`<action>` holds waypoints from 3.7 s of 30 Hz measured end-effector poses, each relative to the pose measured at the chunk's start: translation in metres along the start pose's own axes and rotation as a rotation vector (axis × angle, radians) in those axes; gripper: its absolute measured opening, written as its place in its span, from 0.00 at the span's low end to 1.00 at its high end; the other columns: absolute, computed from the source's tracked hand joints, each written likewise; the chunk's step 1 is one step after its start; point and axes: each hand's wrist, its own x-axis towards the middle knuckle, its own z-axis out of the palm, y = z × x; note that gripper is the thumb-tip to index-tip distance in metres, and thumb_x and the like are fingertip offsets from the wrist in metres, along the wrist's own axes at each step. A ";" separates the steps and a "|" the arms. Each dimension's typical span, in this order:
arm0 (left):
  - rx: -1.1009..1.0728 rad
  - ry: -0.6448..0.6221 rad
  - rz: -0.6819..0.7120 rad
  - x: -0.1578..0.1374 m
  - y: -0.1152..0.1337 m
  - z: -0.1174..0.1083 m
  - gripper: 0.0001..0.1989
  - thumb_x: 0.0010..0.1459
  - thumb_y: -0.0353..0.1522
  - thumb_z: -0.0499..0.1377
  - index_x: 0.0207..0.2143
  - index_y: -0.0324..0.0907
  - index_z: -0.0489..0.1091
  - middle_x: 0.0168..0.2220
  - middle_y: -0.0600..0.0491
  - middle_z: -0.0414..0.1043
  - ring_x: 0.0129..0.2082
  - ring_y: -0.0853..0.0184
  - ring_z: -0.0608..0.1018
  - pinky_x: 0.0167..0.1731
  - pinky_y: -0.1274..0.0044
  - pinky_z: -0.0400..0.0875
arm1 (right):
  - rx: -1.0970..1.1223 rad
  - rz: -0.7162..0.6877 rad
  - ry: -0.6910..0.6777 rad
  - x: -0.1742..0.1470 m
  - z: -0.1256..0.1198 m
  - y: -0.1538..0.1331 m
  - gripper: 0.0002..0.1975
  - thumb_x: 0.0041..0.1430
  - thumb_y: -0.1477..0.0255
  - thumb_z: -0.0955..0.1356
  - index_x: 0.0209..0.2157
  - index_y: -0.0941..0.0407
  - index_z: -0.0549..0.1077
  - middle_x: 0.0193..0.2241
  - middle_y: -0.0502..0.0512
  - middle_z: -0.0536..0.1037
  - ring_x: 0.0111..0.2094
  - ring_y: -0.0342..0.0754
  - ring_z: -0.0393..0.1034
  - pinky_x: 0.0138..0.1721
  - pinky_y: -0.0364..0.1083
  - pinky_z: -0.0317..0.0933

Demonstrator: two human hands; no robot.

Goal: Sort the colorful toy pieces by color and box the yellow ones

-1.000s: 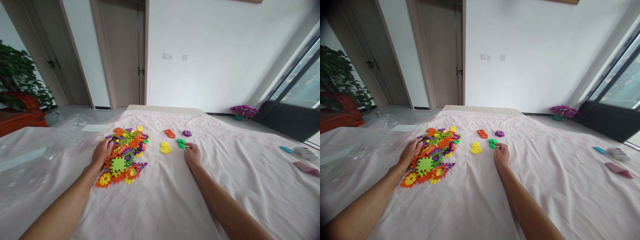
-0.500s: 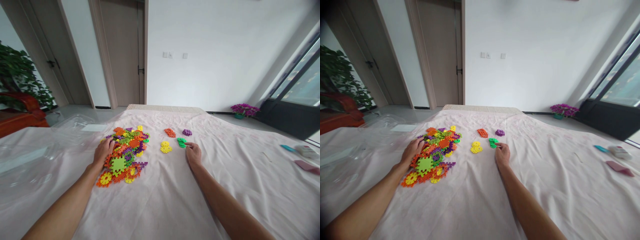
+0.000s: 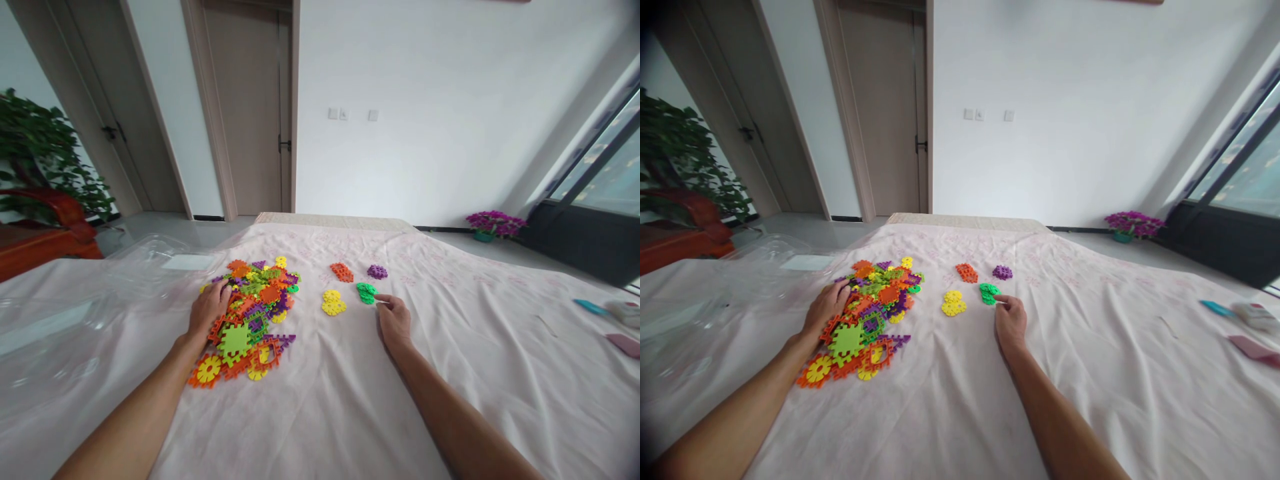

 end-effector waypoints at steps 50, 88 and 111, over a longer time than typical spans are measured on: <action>-0.035 0.023 0.054 -0.002 -0.002 0.001 0.22 0.67 0.40 0.44 0.54 0.41 0.70 0.55 0.46 0.73 0.57 0.62 0.72 0.58 0.70 0.65 | -0.045 -0.732 -0.884 -0.082 0.060 -0.098 0.07 0.62 0.67 0.70 0.38 0.50 0.81 0.36 0.52 0.77 0.39 0.45 0.71 0.42 0.42 0.63; -0.010 -0.046 0.050 0.001 -0.002 -0.004 0.23 0.67 0.42 0.43 0.53 0.43 0.70 0.55 0.46 0.71 0.56 0.61 0.72 0.56 0.68 0.66 | 0.348 -0.118 -0.604 -0.037 0.059 -0.087 0.13 0.52 0.63 0.70 0.34 0.58 0.78 0.26 0.52 0.77 0.25 0.43 0.68 0.28 0.42 0.61; -0.011 -0.040 0.063 0.004 -0.012 0.006 0.24 0.66 0.44 0.43 0.53 0.44 0.70 0.55 0.47 0.71 0.56 0.61 0.71 0.58 0.70 0.65 | 0.293 0.337 0.218 0.140 0.020 0.039 0.16 0.40 0.73 0.72 0.34 0.64 0.78 0.15 0.52 0.75 0.20 0.47 0.72 0.21 0.42 0.65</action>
